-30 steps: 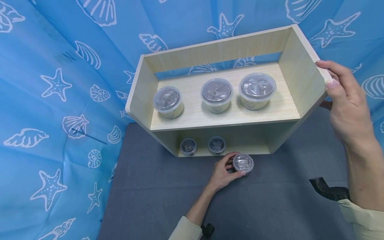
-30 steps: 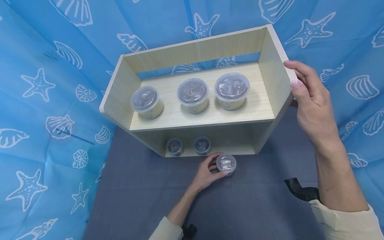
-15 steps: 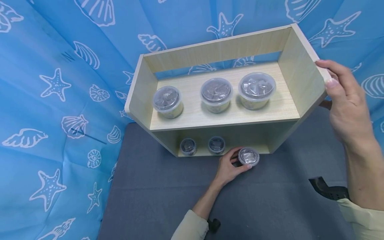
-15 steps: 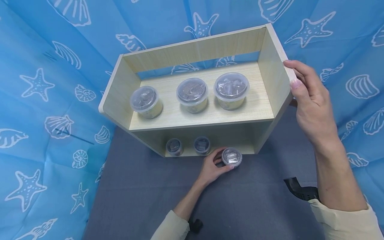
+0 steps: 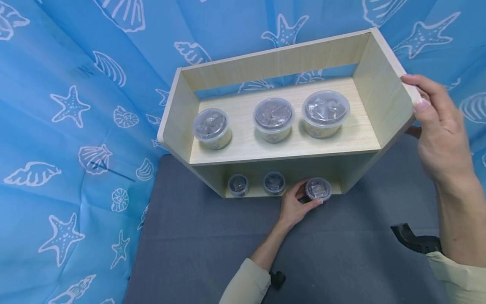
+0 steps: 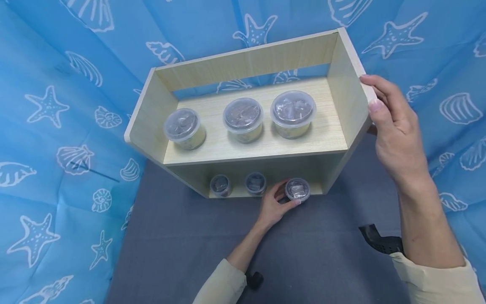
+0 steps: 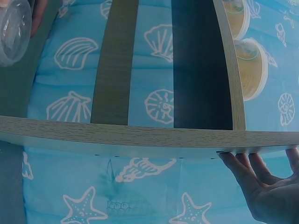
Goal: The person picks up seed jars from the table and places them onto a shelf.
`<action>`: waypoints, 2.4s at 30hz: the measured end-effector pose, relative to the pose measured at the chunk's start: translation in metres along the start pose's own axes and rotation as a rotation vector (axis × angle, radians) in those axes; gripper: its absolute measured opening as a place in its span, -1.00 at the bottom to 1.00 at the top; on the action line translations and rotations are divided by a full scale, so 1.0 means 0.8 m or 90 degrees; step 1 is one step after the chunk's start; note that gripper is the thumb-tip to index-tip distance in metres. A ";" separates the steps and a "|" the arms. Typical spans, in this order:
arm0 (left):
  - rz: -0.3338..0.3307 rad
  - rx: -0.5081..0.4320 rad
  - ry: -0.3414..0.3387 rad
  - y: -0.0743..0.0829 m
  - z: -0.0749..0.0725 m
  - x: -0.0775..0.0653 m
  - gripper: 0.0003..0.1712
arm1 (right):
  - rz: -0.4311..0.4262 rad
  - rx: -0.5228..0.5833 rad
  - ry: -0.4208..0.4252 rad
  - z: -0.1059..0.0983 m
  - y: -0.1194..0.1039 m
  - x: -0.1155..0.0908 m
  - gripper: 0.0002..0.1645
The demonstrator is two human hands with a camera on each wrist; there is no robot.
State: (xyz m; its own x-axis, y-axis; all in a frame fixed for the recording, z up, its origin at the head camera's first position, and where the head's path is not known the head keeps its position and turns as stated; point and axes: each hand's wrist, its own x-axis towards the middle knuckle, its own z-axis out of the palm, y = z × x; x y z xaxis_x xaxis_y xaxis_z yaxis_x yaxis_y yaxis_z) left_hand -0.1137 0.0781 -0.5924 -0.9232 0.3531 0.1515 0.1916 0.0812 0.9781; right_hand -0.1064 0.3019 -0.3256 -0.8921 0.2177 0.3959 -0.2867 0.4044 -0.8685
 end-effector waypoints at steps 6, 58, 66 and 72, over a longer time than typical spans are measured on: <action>0.033 0.039 0.007 -0.004 0.005 0.007 -0.21 | -0.002 0.002 -0.002 -0.001 -0.001 -0.002 -0.44; -0.020 0.058 0.006 -0.011 0.024 0.036 -0.14 | -0.012 0.012 -0.003 0.002 0.000 -0.002 -0.43; -0.023 0.034 0.020 -0.014 0.020 0.029 -0.09 | -0.007 0.018 -0.004 0.006 0.000 0.001 -0.43; -0.034 0.029 0.021 -0.010 0.015 0.018 -0.07 | -0.002 0.020 0.006 0.009 0.001 0.002 -0.44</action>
State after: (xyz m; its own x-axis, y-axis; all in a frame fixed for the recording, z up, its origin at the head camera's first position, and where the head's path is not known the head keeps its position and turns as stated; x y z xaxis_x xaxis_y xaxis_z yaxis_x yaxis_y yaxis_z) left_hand -0.1247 0.0937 -0.6000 -0.9427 0.3168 0.1047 0.1561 0.1414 0.9776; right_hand -0.1105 0.2960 -0.3282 -0.8879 0.2243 0.4017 -0.3010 0.3771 -0.8759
